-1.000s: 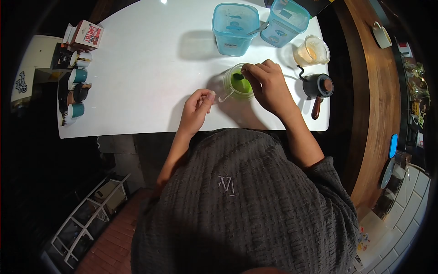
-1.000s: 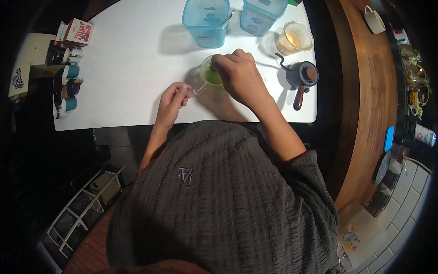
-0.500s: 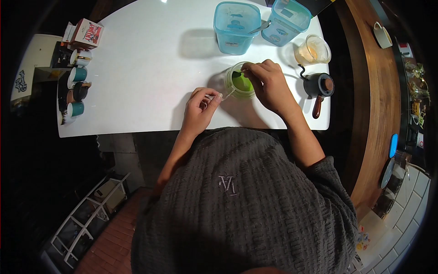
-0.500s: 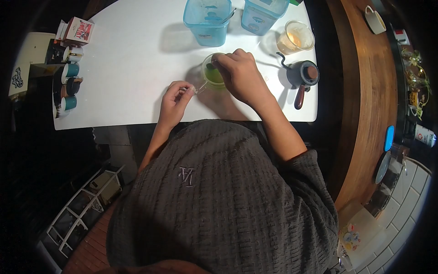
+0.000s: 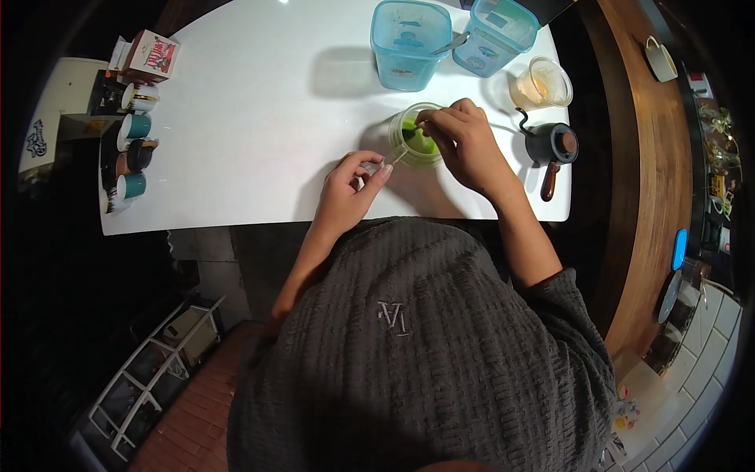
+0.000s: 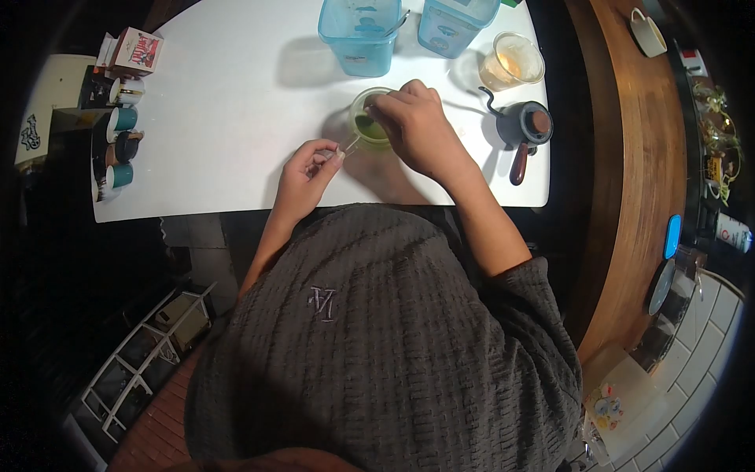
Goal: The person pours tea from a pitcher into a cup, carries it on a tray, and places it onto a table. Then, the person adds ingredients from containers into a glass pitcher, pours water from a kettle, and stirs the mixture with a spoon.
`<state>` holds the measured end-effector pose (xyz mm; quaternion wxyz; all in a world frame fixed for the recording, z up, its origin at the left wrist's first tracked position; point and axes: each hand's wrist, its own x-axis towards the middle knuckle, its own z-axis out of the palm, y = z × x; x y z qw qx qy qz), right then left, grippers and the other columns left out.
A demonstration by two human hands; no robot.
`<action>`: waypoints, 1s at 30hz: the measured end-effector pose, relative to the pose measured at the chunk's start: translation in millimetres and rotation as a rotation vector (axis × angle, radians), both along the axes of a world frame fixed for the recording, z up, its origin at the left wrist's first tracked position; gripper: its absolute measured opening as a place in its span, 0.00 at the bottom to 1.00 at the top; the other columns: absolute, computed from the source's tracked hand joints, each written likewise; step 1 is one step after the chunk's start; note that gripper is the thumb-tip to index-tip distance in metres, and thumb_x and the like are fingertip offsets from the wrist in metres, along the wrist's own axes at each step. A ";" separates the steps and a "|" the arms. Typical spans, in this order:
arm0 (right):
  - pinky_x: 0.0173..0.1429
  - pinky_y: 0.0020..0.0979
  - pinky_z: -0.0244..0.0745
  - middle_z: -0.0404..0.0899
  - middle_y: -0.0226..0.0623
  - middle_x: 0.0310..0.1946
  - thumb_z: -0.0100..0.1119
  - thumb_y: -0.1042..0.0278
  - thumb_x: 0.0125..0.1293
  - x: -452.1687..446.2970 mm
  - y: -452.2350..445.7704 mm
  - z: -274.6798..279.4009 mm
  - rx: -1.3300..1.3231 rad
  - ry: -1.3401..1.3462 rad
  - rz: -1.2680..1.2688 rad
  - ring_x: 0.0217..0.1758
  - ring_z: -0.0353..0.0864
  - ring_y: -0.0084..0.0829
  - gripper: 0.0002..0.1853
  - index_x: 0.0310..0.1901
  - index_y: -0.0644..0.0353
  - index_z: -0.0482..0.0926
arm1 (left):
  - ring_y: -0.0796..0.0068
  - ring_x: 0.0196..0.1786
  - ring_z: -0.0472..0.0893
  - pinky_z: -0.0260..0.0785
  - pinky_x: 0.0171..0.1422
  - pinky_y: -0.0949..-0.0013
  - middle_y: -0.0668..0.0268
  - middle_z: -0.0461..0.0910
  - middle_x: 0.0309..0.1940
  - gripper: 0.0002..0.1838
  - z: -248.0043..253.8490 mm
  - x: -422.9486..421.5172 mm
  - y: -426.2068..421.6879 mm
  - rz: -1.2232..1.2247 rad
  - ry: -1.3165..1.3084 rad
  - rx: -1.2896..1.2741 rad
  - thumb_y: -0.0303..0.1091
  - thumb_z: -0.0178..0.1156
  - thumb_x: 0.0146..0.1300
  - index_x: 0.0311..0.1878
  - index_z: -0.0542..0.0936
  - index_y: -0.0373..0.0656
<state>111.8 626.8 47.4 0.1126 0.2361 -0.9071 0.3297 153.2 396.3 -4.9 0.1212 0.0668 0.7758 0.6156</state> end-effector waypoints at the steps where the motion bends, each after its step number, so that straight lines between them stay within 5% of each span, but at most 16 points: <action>1: 0.50 0.38 0.66 0.81 0.33 0.33 0.60 0.74 0.59 1.1 0.2 -1.4 -0.015 -0.049 0.027 0.41 0.73 0.38 0.10 0.43 0.55 0.80 | 0.90 0.29 0.69 0.60 0.33 0.81 0.75 0.77 0.28 0.12 1.5 0.7 -0.8 -0.010 -0.022 -0.013 0.33 0.62 0.68 0.51 0.78 0.40; 7: 0.51 0.38 0.65 0.81 0.33 0.33 0.61 0.73 0.58 0.6 3.3 11.8 0.173 0.041 -0.086 0.42 0.73 0.38 0.11 0.44 0.56 0.80 | 0.91 0.27 0.68 0.59 0.32 0.81 0.75 0.78 0.27 0.14 1.5 3.0 -3.1 -0.024 -0.035 -0.036 0.33 0.62 0.68 0.53 0.77 0.40; 13: 0.50 0.38 0.65 0.80 0.33 0.32 0.60 0.73 0.60 2.2 -1.4 -3.1 -0.015 0.028 0.020 0.40 0.73 0.38 0.09 0.43 0.56 0.80 | 0.91 0.28 0.69 0.59 0.32 0.81 0.75 0.78 0.27 0.15 1.3 4.4 -3.4 -0.033 -0.045 -0.023 0.33 0.63 0.68 0.54 0.77 0.39; 19: 0.50 0.38 0.66 0.81 0.32 0.34 0.61 0.73 0.59 4.2 2.0 12.2 0.175 0.028 -0.071 0.41 0.74 0.38 0.09 0.43 0.56 0.80 | 0.91 0.28 0.69 0.59 0.32 0.82 0.75 0.77 0.28 0.15 3.8 5.1 -1.8 -0.030 -0.046 -0.012 0.33 0.63 0.68 0.54 0.76 0.39; 30: 0.50 0.37 0.66 0.81 0.32 0.35 0.61 0.72 0.60 7.9 0.6 10.4 0.146 0.005 -0.002 0.42 0.75 0.37 0.11 0.45 0.55 0.80 | 0.91 0.27 0.69 0.59 0.31 0.82 0.74 0.77 0.27 0.17 7.1 9.4 -3.0 -0.034 -0.079 0.002 0.34 0.64 0.67 0.56 0.76 0.39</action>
